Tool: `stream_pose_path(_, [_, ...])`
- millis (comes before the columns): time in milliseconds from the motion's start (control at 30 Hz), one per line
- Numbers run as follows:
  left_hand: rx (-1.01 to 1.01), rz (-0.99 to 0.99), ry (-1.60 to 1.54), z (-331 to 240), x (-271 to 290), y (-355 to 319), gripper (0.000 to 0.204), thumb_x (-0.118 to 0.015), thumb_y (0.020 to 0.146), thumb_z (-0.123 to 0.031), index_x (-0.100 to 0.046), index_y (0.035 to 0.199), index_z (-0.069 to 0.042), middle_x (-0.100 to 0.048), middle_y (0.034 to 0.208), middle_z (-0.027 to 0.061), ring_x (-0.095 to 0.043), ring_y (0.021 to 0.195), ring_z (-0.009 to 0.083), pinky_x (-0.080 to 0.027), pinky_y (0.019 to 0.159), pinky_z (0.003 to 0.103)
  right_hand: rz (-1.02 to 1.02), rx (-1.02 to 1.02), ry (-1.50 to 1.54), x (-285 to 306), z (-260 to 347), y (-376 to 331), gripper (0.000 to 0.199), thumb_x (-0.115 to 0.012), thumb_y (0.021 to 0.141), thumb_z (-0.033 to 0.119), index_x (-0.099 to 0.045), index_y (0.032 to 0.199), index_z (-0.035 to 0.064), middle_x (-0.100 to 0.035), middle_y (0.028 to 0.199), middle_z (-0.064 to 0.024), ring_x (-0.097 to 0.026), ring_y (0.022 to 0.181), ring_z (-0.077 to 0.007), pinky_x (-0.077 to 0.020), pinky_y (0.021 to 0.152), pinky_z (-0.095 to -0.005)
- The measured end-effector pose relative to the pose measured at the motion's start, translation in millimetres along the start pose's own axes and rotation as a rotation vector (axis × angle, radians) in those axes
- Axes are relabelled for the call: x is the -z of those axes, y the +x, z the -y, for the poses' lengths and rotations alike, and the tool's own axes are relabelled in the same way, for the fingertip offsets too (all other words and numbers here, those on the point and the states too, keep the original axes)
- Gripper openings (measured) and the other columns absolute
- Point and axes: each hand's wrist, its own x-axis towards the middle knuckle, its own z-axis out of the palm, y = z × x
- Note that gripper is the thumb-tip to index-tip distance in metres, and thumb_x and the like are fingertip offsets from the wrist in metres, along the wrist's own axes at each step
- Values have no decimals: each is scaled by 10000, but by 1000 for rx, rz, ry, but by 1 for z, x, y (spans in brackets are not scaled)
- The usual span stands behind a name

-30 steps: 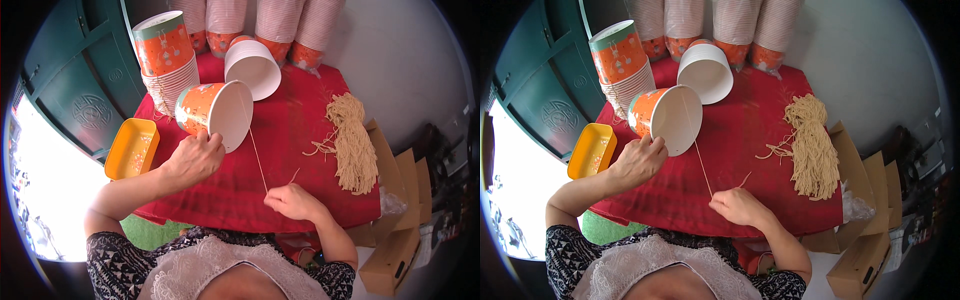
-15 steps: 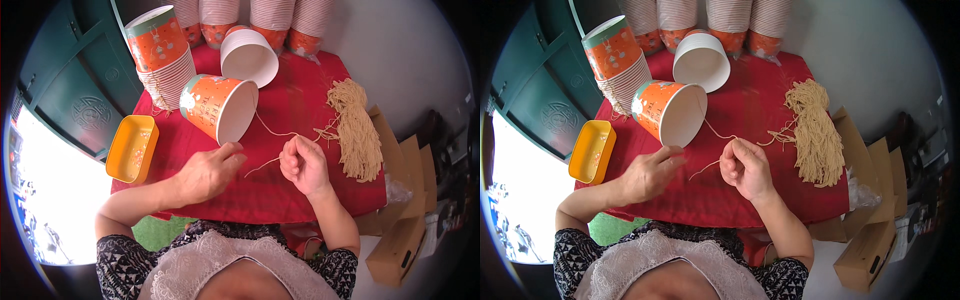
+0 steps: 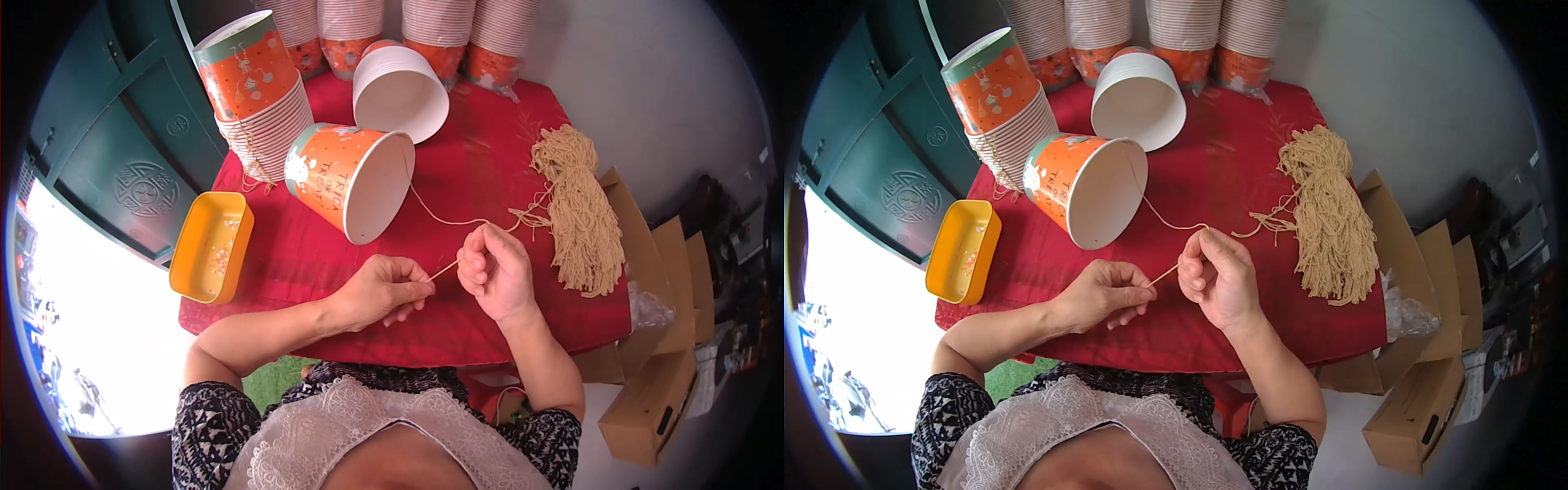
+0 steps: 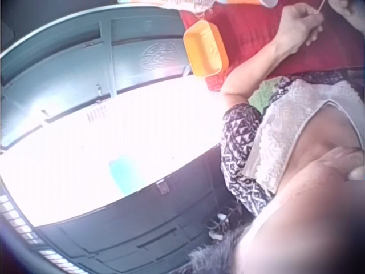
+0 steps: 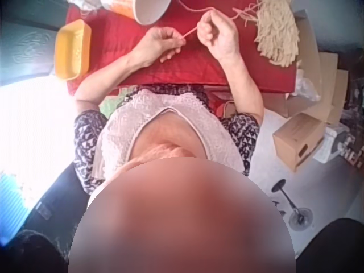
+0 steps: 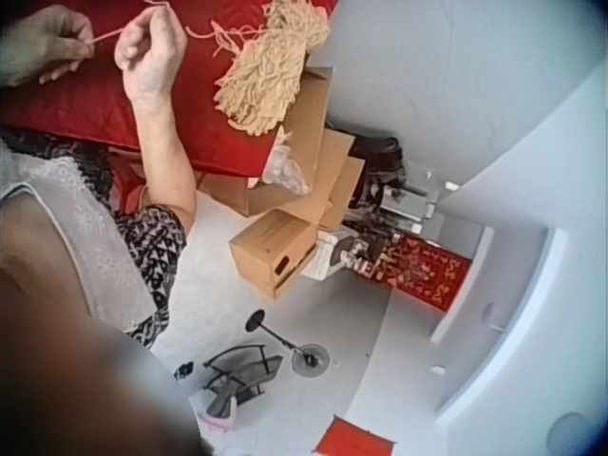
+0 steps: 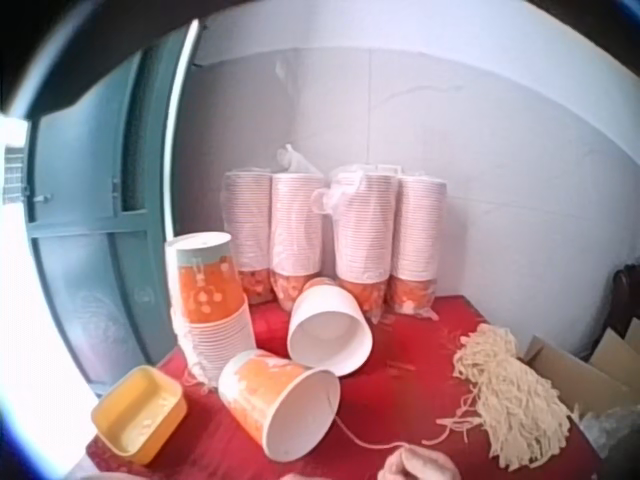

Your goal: Threading and tying string handles onto paper buckets.

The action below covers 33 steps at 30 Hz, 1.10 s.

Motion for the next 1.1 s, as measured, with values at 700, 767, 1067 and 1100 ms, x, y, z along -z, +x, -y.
stream_pose_path(700, [-578,-85,1502,-16,21,-35,77,-627,786,-95,-600,816,-30,-637,800,132,-670,680,309,-549,571,410,145,97,-1272,-39,-33,-8,202,-663,917,154,-648,998,-30,-683,820,-221,-702,749,-345,-538,627,-396])
stream_pose_path(767, [-593,-81,1529,-25,21,-38,79,-627,783,-97,-596,818,-33,-626,780,123,-666,679,305,-551,581,405,171,128,-1249,-37,-33,-7,168,-680,896,138,-664,953,-19,-684,805,-207,-703,736,-331,-534,613,-389])
stream_pose_path(1067, [-647,-144,1837,-68,33,-53,354,-615,778,-78,-569,1122,-10,-540,1207,179,-642,833,250,-556,589,359,44,83,-1208,-16,-13,-8,53,-676,893,25,-706,909,-16,-689,748,8,-587,692,-19,-476,598,-206])
stream_pose_path(1100, [-612,-194,1906,-71,32,-55,470,-631,770,-74,-553,1227,-5,-519,1278,185,-632,863,242,-557,597,345,-6,100,-1156,-7,-11,-8,62,-674,895,39,-701,902,-16,-676,727,8,-581,680,-26,-476,598,-218])
